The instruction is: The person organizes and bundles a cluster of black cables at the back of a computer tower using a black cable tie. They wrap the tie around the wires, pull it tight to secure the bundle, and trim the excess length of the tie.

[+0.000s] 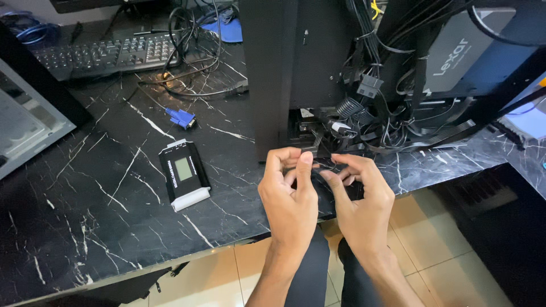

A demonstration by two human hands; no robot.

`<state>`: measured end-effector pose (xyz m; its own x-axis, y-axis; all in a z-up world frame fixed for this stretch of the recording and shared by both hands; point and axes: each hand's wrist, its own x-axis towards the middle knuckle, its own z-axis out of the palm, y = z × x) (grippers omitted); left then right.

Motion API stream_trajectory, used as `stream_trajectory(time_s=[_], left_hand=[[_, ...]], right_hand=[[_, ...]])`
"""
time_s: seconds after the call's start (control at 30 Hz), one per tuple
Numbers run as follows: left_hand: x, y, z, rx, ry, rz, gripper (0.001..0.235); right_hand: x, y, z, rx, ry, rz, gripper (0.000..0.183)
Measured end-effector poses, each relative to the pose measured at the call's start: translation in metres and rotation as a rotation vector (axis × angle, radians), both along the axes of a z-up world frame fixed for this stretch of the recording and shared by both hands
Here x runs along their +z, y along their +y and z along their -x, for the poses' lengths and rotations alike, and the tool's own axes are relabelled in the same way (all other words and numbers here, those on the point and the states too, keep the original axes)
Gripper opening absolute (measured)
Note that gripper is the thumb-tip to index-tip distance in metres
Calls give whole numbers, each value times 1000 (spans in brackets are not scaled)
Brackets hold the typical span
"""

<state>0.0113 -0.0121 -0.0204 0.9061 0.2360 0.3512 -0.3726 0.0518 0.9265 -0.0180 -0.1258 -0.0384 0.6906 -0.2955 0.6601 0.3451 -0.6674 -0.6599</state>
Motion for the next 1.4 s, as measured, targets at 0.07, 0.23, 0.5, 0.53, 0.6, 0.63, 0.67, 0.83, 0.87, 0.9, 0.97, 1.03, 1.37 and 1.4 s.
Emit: stream_trajectory(time_s=[0.07, 0.23, 0.5, 0.53, 0.6, 0.63, 0.67, 0.83, 0.87, 0.9, 0.97, 1.03, 1.37, 1.4], left_hand=[[5, -3, -1, 3, 41, -4, 20], [16, -10, -12, -31, 313, 47, 24], [19, -13, -21, 50, 459, 80, 27], [15, -14, -22, 52, 461, 82, 27], [9, -18, -26, 124, 379, 0, 22], [5, -22, -32, 123, 374, 1, 22], [1, -26, -36, 180, 374, -70, 21], [-8, -32, -43, 238, 337, -193, 17], [-5, -34, -40, 245, 310, -203, 18], [-3, -36, -38, 252, 282, -213, 20], [2, -35, -34, 246, 292, -230, 20], [5, -33, -31, 246, 304, -246, 20], [1, -25, -22, 181, 265, -218, 18], [-2, -25, -22, 184, 284, -218, 18]], right_hand=[[2, 1, -1, -4, -6, -2, 21], [0, 1, -2, -5, -28, 4, 19], [-12, -2, -4, -211, 203, 114, 45], [-9, -1, -3, -209, 204, 115, 45], [-2, 2, -3, -126, 115, 122, 34], [6, 5, -6, -127, 110, 123, 34], [12, 8, -8, -146, 212, -2, 31], [-8, -12, -31, -133, 471, -179, 26], [-5, -11, -33, -126, 462, -201, 23], [-2, -10, -36, -119, 453, -223, 20], [-8, -12, -36, -120, 422, -207, 18], [-12, -15, -36, -115, 393, -188, 15], [-6, 1, -39, -163, 383, -247, 15], [-7, 6, -37, -197, 374, -269, 17]])
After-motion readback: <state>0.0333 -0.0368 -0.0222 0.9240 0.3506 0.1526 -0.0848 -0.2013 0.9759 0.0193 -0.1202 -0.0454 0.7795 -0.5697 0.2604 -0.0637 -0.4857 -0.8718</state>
